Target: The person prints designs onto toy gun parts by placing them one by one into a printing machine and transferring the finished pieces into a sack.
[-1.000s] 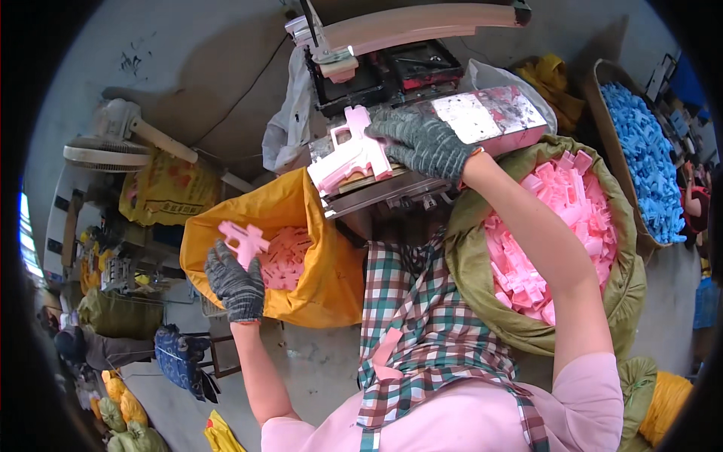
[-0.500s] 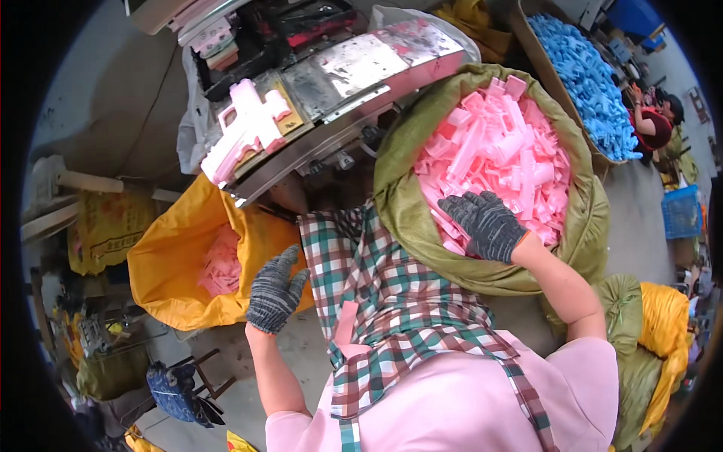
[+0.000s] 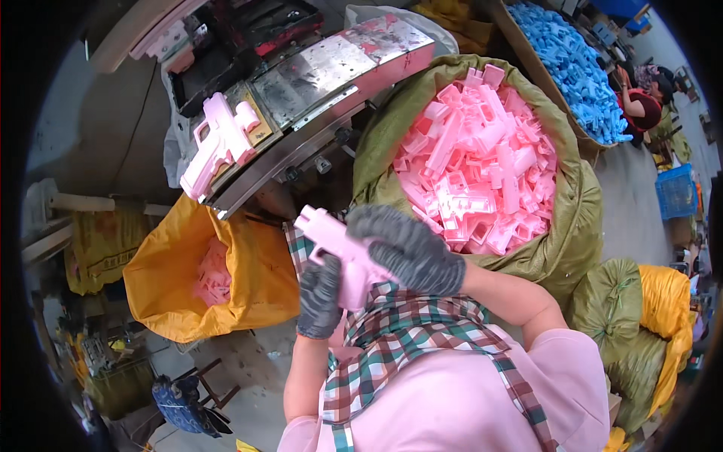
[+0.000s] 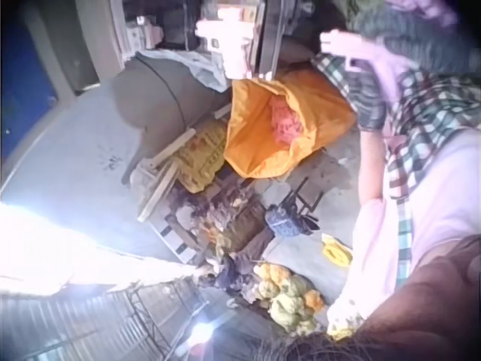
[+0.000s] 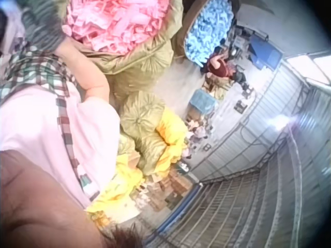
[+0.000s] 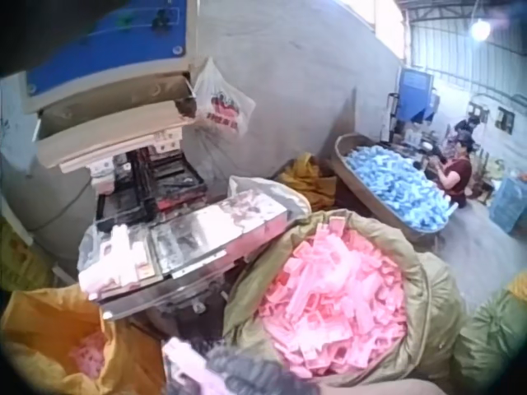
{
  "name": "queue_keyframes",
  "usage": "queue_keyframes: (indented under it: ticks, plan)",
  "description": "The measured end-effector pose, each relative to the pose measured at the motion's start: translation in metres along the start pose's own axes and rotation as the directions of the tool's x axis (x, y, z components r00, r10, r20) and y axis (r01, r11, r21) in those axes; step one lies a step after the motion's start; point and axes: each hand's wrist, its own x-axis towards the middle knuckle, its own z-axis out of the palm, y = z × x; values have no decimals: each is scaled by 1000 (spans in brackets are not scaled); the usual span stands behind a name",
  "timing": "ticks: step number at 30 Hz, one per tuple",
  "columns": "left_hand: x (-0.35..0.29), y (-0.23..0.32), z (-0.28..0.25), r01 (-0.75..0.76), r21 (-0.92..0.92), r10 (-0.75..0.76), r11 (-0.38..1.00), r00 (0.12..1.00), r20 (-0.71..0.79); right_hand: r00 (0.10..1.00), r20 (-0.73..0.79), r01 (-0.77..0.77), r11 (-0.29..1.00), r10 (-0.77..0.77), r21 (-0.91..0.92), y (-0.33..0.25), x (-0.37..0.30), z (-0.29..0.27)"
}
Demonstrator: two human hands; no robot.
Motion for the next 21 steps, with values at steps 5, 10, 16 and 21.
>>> queue_keyframes:
  ticks: [5,10,16,21]
  plan:
    - [0,10,-14,32,19,-31,999,997,-71,819,572,169,966,-28,-195,-9,20,-17]
    - [0,11,-32,167,56,-169,984,986,16,798,601,206,923,33,-324,-21,14,-16]
    - [18,30,-38,-434,375,555,819,767,-323,968,227,173,943,-109,-284,-21,29,-47]
    - [51,89,-63,-281,953,966,112,258,-37,1000,-8,4,941,-7,-339,-29,30,-61]
